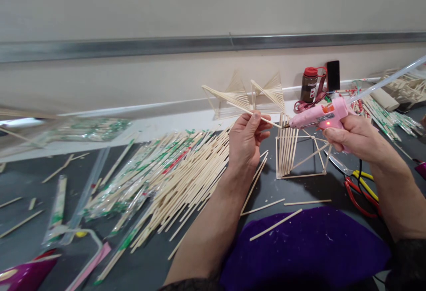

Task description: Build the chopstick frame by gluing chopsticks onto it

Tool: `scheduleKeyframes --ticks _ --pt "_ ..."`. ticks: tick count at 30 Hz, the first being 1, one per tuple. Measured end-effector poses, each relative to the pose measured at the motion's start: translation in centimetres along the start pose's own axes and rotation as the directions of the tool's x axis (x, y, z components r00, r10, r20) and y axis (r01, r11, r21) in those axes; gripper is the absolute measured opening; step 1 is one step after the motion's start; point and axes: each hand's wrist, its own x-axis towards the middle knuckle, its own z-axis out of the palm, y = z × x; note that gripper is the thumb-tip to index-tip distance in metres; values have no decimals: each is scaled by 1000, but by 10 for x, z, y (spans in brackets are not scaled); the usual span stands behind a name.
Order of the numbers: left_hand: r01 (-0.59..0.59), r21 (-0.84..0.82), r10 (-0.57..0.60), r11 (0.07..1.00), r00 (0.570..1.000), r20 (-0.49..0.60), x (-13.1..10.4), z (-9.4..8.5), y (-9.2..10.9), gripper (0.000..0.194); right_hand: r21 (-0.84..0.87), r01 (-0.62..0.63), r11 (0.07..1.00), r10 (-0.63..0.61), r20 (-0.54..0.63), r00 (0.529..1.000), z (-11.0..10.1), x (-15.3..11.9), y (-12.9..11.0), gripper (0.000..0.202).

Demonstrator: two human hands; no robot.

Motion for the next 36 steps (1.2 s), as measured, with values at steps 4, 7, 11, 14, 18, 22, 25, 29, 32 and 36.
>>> scheduleKeyframes --ticks 4,7,11,14,18,22,25,29,32,36 --pt "5 14 -5 1000 1000 5 -1 0 0 22 7 -4 1000 4 -7 1000 1 0 0 41" --pt "10 16 -10 1000 1000 1 0 0 -1 21 11 2 1000 -2 4 1000 0 0 0 42" --pt "5 18 -4 1000 1000 -25 0 1 0 22 2 11 1000 -12 36 999 -3 -1 3 40" --pt "3 9 -2 1000 999 -39 0 2 0 22 9 22 1000 -23 61 998 -7 -2 5 36" --pt "18 0 -18 1000 999 -27 0 2 0 20 56 14 998 -18 75 997 -10 -2 3 33" --pt "20 25 -20 999 1000 -19 -1 2 -1 18 58 12 998 -16 80 997 -10 -2 1 36" --pt "24 19 -24 1000 1000 -14 -1 2 -1 18 56 10 998 -14 75 997 -10 -2 1 35" --pt "36 25 -36 999 999 -7 -1 2 -2 19 34 15 999 -18 83 996 -10 -2 1 35" --pt "45 42 -46 998 999 4 -2 3 -3 21 -1 12 1000 -12 51 999 -10 -3 1 35" --pt "46 42 -46 998 999 10 -3 5 -3 23 -78 35 996 -32 35 999 -10 -4 1 36"
